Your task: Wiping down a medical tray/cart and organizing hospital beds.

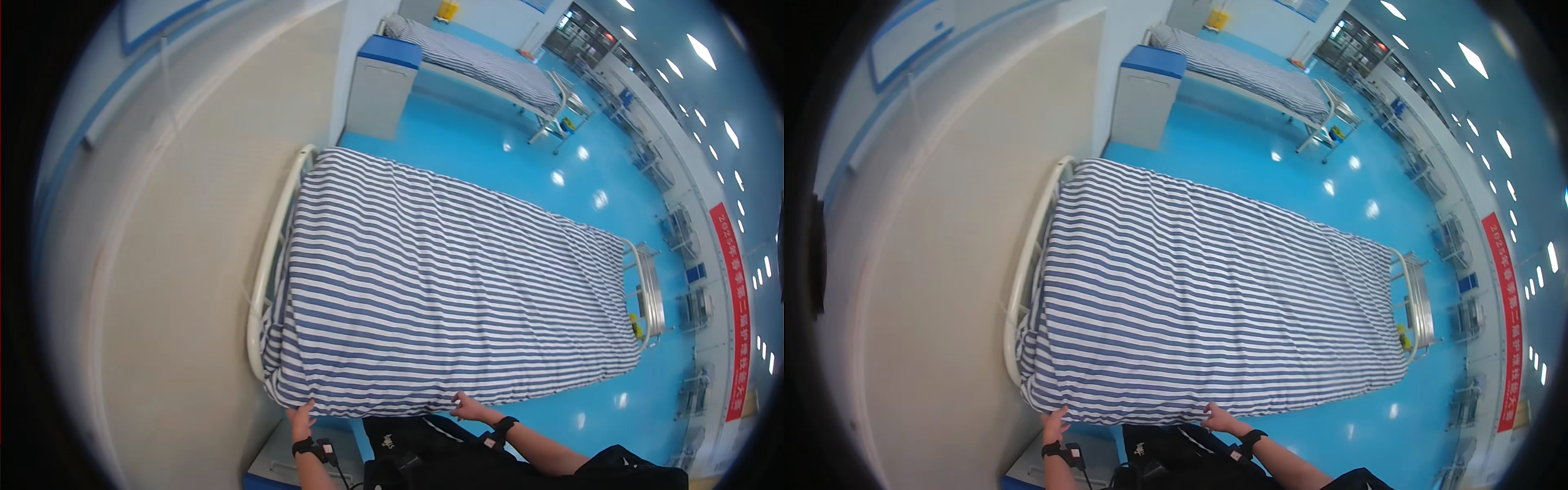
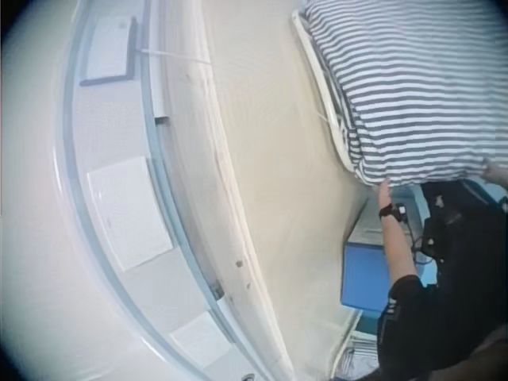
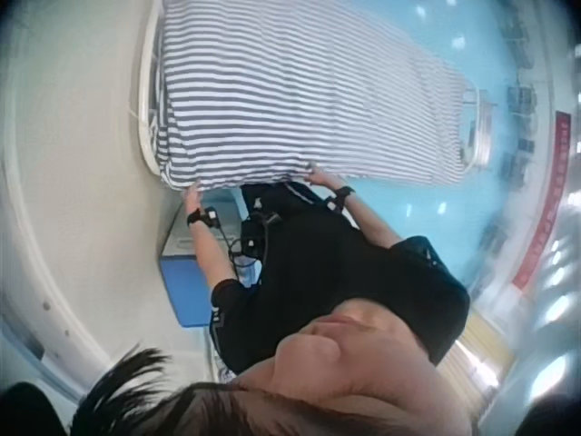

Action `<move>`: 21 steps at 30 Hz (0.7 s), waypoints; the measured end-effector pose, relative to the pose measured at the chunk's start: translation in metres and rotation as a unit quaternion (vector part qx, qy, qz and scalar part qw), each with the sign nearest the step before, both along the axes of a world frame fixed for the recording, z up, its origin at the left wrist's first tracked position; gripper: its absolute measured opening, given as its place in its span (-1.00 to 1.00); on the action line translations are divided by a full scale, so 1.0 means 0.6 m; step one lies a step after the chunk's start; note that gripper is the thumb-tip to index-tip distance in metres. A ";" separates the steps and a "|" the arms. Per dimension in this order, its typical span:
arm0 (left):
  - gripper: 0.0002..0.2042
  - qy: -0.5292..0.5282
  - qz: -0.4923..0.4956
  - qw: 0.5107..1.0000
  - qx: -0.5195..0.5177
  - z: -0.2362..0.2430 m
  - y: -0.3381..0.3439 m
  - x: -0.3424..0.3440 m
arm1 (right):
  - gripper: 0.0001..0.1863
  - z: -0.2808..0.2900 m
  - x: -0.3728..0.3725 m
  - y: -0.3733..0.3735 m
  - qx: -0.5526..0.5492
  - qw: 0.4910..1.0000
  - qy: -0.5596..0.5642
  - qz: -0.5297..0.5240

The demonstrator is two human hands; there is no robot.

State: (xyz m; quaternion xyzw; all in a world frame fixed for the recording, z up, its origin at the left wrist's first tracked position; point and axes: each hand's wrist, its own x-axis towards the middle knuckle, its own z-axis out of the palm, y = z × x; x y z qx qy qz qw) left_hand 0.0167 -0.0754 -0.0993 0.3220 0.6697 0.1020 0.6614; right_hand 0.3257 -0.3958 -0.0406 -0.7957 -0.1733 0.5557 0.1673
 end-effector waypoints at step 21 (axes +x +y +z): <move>-0.20 0.029 -0.229 0.928 -0.293 -0.104 -0.371 0.253 | 0.00 -0.114 0.090 -0.317 -0.149 0.807 0.423 -0.383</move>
